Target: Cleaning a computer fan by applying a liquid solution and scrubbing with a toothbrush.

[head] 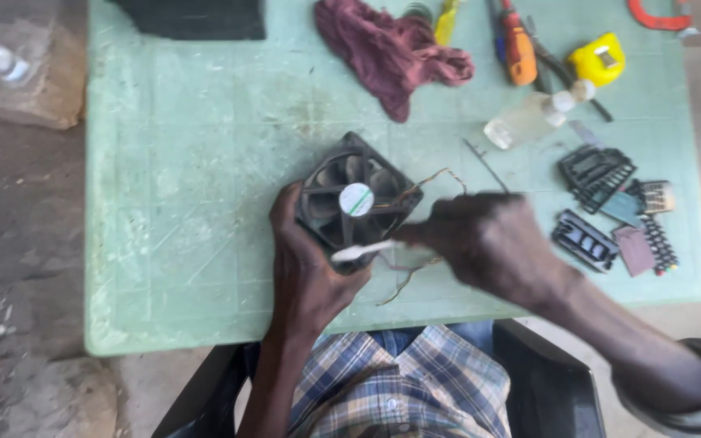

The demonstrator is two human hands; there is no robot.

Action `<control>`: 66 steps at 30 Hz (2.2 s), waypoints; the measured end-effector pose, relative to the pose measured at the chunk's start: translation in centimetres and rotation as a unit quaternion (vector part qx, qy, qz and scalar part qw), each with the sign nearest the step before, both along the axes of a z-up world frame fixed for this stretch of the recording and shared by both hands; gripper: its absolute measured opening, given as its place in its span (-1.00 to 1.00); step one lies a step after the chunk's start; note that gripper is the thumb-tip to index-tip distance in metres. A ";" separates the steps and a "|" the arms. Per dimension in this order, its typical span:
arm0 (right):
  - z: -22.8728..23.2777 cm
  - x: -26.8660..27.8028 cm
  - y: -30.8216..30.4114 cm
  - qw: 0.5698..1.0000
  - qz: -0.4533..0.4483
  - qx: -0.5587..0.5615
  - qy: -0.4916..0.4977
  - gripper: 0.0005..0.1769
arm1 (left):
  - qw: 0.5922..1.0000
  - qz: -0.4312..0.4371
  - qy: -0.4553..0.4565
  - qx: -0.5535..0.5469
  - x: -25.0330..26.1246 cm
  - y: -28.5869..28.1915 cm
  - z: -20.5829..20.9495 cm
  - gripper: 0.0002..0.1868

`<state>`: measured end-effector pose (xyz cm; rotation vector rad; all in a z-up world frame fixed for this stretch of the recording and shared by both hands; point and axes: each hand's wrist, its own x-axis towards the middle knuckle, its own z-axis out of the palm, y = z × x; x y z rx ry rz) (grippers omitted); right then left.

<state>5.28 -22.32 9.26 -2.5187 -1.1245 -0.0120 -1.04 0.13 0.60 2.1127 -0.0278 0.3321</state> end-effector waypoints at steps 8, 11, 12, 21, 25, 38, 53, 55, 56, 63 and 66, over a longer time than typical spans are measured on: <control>2.5 -2.3 -3.5 0.985 -0.165 0.042 0.014 -0.72 | 0.999 0.012 -0.029 0.008 0.9 0.0 0.1 0.22; -0.5 -5.2 -2.0 0.957 -0.209 0.169 0.112 -0.79 | 1.000 0.000 -0.011 0.022 0.5 0.0 -0.4 0.27; -1.8 -5.9 -1.6 0.953 -0.226 0.150 0.135 -0.81 | 1.000 -0.005 0.001 0.012 0.4 -0.1 -0.5 0.29; -2.2 -8.5 -0.8 0.937 -0.318 0.105 0.099 -0.80 | 0.999 0.010 -0.032 0.023 0.3 -0.4 -0.2 0.23; -2.9 -7.4 -1.3 0.873 -0.466 0.117 0.078 -0.79 | 0.999 0.007 -0.017 0.045 0.5 0.2 -0.2 0.26; -3.6 -9.3 1.2 0.872 -0.450 0.177 0.077 -0.73 | 1.000 -0.003 -0.001 0.028 1.0 -0.1 0.6 0.20; -1.9 -8.0 -3.0 0.895 -0.342 0.204 0.200 -0.71 | 0.986 -0.161 0.034 -0.009 1.5 4.2 1.2 0.21; -3.5 -7.4 -1.6 0.930 -0.308 0.163 0.113 -0.68 | 0.987 -0.155 0.052 0.005 1.4 4.1 1.4 0.24; -3.6 -7.0 -0.4 0.930 -0.311 0.160 0.116 -0.68 | 0.986 -0.157 0.056 0.002 1.4 4.2 1.5 0.24; -2.3 -5.9 -1.8 0.958 -0.249 0.114 0.084 -0.72 | 0.985 -0.154 0.076 0.003 1.5 4.2 1.6 0.25; -0.9 -6.4 -3.6 0.946 -0.288 0.085 0.122 -0.68 | 0.985 -0.149 0.089 -0.001 1.2 4.3 1.6 0.27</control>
